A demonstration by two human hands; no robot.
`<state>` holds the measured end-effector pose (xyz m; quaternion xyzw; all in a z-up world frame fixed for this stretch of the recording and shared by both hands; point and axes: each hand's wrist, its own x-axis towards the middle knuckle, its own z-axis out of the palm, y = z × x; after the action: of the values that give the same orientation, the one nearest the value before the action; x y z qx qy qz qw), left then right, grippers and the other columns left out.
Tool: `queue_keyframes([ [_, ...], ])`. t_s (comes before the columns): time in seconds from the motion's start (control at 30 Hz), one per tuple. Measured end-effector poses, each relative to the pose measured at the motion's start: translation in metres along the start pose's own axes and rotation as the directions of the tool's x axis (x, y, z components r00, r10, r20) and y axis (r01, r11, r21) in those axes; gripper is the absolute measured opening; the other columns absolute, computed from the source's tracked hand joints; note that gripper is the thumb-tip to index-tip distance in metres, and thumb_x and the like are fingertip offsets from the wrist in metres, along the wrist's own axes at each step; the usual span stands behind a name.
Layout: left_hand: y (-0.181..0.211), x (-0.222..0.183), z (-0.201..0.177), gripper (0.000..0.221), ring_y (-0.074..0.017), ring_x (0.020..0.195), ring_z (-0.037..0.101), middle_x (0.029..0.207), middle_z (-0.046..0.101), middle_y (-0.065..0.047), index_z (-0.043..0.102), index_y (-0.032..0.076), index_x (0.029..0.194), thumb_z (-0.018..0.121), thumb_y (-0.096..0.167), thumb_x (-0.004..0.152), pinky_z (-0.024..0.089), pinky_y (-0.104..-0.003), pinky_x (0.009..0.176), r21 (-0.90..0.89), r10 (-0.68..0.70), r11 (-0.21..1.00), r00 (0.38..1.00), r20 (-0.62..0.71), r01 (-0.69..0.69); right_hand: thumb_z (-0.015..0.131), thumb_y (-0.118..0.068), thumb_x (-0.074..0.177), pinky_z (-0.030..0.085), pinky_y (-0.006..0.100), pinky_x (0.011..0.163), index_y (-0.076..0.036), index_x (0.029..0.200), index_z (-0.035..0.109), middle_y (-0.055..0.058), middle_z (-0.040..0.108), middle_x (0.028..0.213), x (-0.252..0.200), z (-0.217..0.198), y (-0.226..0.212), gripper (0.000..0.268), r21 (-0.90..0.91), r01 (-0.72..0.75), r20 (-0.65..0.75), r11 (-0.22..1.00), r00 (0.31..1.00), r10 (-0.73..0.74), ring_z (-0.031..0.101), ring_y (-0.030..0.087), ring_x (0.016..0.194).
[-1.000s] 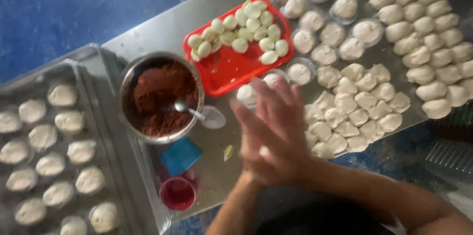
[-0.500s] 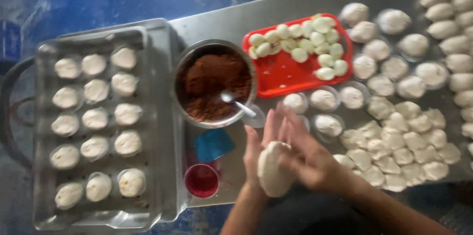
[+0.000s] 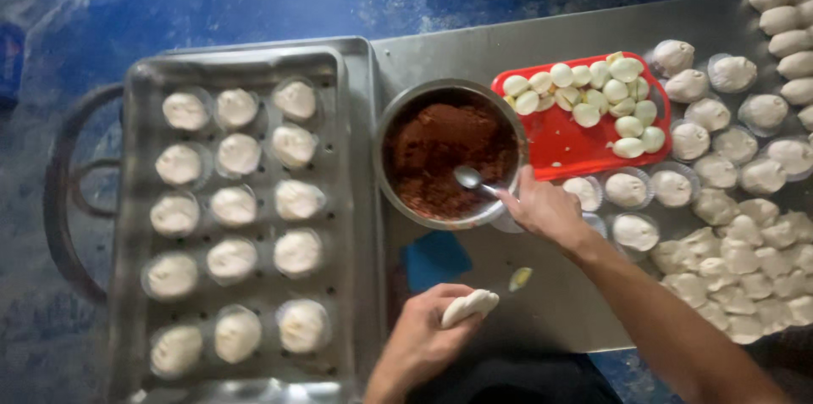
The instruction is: The person prepares buns by flattening dough by hand, scooping a meat filling into the center with a spoon, adding a slice of boiled egg, and pleating the edges to seal the filling inside before placing each bun onto a tray.
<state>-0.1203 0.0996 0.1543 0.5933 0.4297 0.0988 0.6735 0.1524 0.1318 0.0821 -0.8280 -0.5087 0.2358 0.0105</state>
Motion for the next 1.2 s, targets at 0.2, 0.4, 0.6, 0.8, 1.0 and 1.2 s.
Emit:
queue_keyframes([
  [0.2,-0.072,0.025,-0.013,0.028,-0.0139,0.089,0.071,0.1,0.077,-0.008,0.075,-0.001,0.115,0.07,0.012,0.091,0.058,-0.029,0.08,-0.554,-0.122,0.823,0.992,0.044,0.126,0.057,-0.042,0.099,0.054,0.058,0.071,-0.013,0.108,0.061,0.018,0.073,0.089,0.033,0.036,-0.029,0.03,-0.132,0.03,0.03,0.991,0.999,-0.027,0.071,0.042,0.083],
  [0.4,-0.126,0.05,-0.022,0.033,-0.02,0.091,0.073,0.105,0.077,-0.012,0.07,-0.005,0.12,0.067,0.008,0.09,0.059,-0.034,0.082,-0.748,-0.203,0.659,0.976,-0.075,0.08,0.055,-0.023,0.1,0.055,0.054,0.062,-0.015,0.115,0.062,0.015,0.071,0.087,0.043,0.032,-0.061,0.019,-0.049,0.229,-0.224,0.972,0.946,-0.234,0.071,0.04,0.073],
  [0.6,-0.142,0.119,-0.013,0.034,-0.0238,0.098,0.072,0.113,0.073,-0.016,0.062,-0.01,0.124,0.061,0.007,0.095,0.058,-0.036,0.089,-0.87,-0.219,0.44,0.912,-0.345,-0.223,0.059,-0.018,0.087,0.058,0.05,0.068,-0.023,0.12,0.072,0.014,0.074,0.091,0.068,0.06,-0.064,0.036,-0.08,0.411,-0.164,0.908,0.893,-0.418,0.072,0.039,0.076],
  [0.8,-0.145,0.124,-0.003,0.036,-0.0233,0.095,0.072,0.113,0.073,-0.017,0.062,-0.012,0.126,0.062,0.007,0.096,0.057,-0.036,0.084,-0.814,-0.218,0.513,0.876,-0.431,-0.273,0.057,-0.017,0.087,0.061,0.039,0.079,-0.009,0.113,0.078,0.014,0.079,0.094,0.087,0.07,-0.018,0.034,0.343,0.286,0.117,0.895,0.932,-0.343,0.079,0.029,0.078],
  [1.0,-0.11,0.099,-0.007,0.04,-0.027,0.095,0.074,0.112,0.075,-0.019,0.064,-0.014,0.127,0.062,0.011,0.096,0.059,-0.039,0.085,-0.819,-0.319,0.551,0.868,-0.381,-0.157,0.066,-0.017,0.088,0.056,0.034,0.07,-0.006,0.115,0.08,0.014,0.08,0.088,0.098,0.05,0.024,0.032,0.597,0.089,0.302,0.798,0.896,-0.326,0.068,0.017,0.077],
  [1.2,-0.079,0.16,0.006,0.048,-0.0295,0.118,0.065,0.132,0.064,-0.017,0.053,-0.003,0.138,0.043,0.029,0.103,0.055,-0.046,0.099,-0.928,-0.17,0.33,0.956,-0.238,-0.173,0.065,-0.011,0.092,0.058,0.033,0.071,-0.011,0.123,0.076,0.009,0.079,0.094,0.056,0.029,0.039,0.033,0.675,0.355,-0.015,0.647,0.883,-0.47,0.072,0.017,0.079],
])
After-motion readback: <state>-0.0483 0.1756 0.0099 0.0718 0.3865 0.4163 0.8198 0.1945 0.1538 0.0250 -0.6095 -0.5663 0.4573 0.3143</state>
